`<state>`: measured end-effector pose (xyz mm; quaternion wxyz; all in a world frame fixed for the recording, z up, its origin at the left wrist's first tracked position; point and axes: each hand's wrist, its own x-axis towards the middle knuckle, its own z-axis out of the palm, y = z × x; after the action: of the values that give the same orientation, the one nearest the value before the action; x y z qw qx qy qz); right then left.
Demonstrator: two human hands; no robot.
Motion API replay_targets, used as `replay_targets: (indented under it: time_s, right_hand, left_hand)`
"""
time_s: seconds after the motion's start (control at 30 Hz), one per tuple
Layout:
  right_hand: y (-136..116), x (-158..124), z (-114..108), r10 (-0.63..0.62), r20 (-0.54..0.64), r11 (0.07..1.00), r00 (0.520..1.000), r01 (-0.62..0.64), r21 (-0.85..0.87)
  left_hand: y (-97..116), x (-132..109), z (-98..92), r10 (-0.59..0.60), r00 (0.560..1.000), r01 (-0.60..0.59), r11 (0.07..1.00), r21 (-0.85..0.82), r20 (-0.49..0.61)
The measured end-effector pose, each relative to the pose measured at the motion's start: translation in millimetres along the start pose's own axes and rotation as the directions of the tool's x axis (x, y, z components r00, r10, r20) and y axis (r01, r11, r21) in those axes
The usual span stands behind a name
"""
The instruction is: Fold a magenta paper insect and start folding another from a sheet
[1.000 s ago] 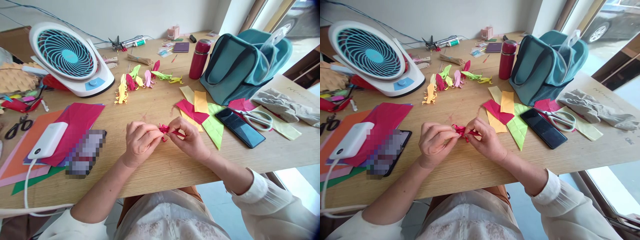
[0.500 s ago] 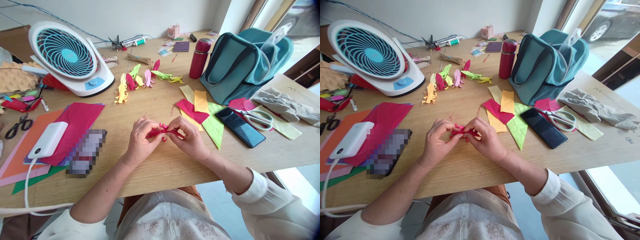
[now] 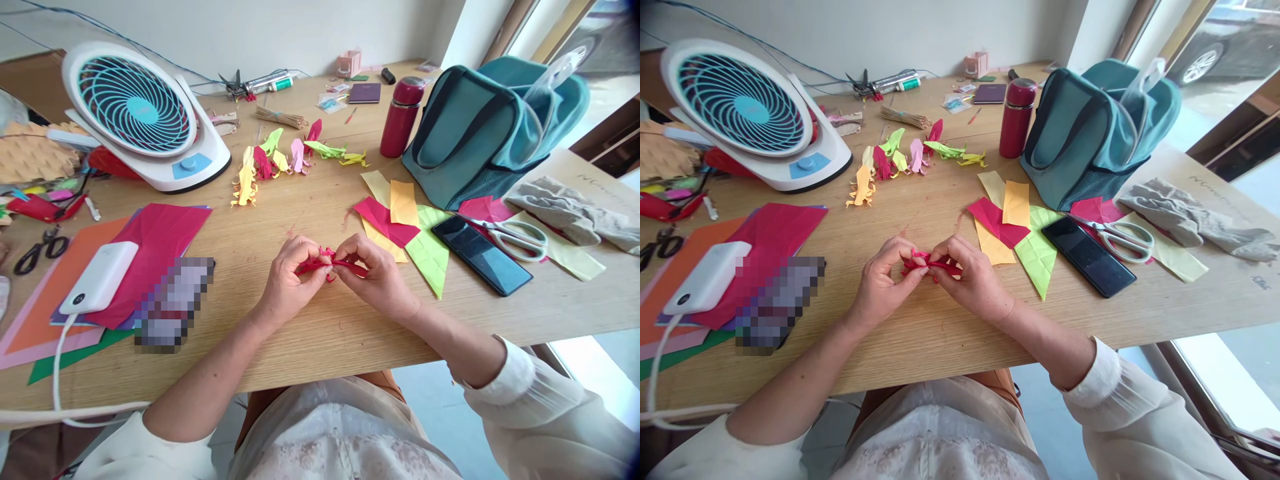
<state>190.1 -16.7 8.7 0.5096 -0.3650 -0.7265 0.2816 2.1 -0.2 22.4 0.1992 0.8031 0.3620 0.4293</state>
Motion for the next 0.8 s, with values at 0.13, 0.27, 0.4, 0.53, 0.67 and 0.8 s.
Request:
replay_targets:
  time_s: [0.13,0.27,0.4,0.53,0.67,0.8]
  right_hand:
    - [0.6,-0.6,1.1,-0.003,0.003,1.0,1.0,0.003,0.008]
    - [0.4,-0.4,1.6,-0.002,-0.004,1.0,1.0,0.002,0.002]
    - [0.5,0.1,1.8,0.063,-0.007,0.998,0.998,-0.063,0.023]
    - [1.7,0.5,3.1,0.14,-0.007,0.987,0.99,-0.139,0.086]
    - [3.6,0.7,5.9,0.228,0.041,0.947,0.973,-0.231,0.222]
    - [8.5,1.4,8.3,0.321,0.115,0.841,0.94,-0.338,0.423]
  left_hand:
    - [0.9,0.4,0.7,-0.034,0.999,0.034,0.998,-0.051,-0.006]
    - [1.0,1.6,0.1,-0.083,0.997,0.083,0.994,-0.072,-0.004]
    - [2.6,0.4,1.3,-0.117,0.992,0.113,0.99,-0.089,-0.04]
    - [4.5,-3.7,3.1,-0.1,0.993,0.097,0.994,-0.048,-0.068]
    - [1.7,-5.7,3.3,-0.001,0.993,0.013,0.995,0.099,-0.122]
    - [-2.5,-3.4,0.8,0.154,0.985,-0.136,0.973,0.188,-0.083]
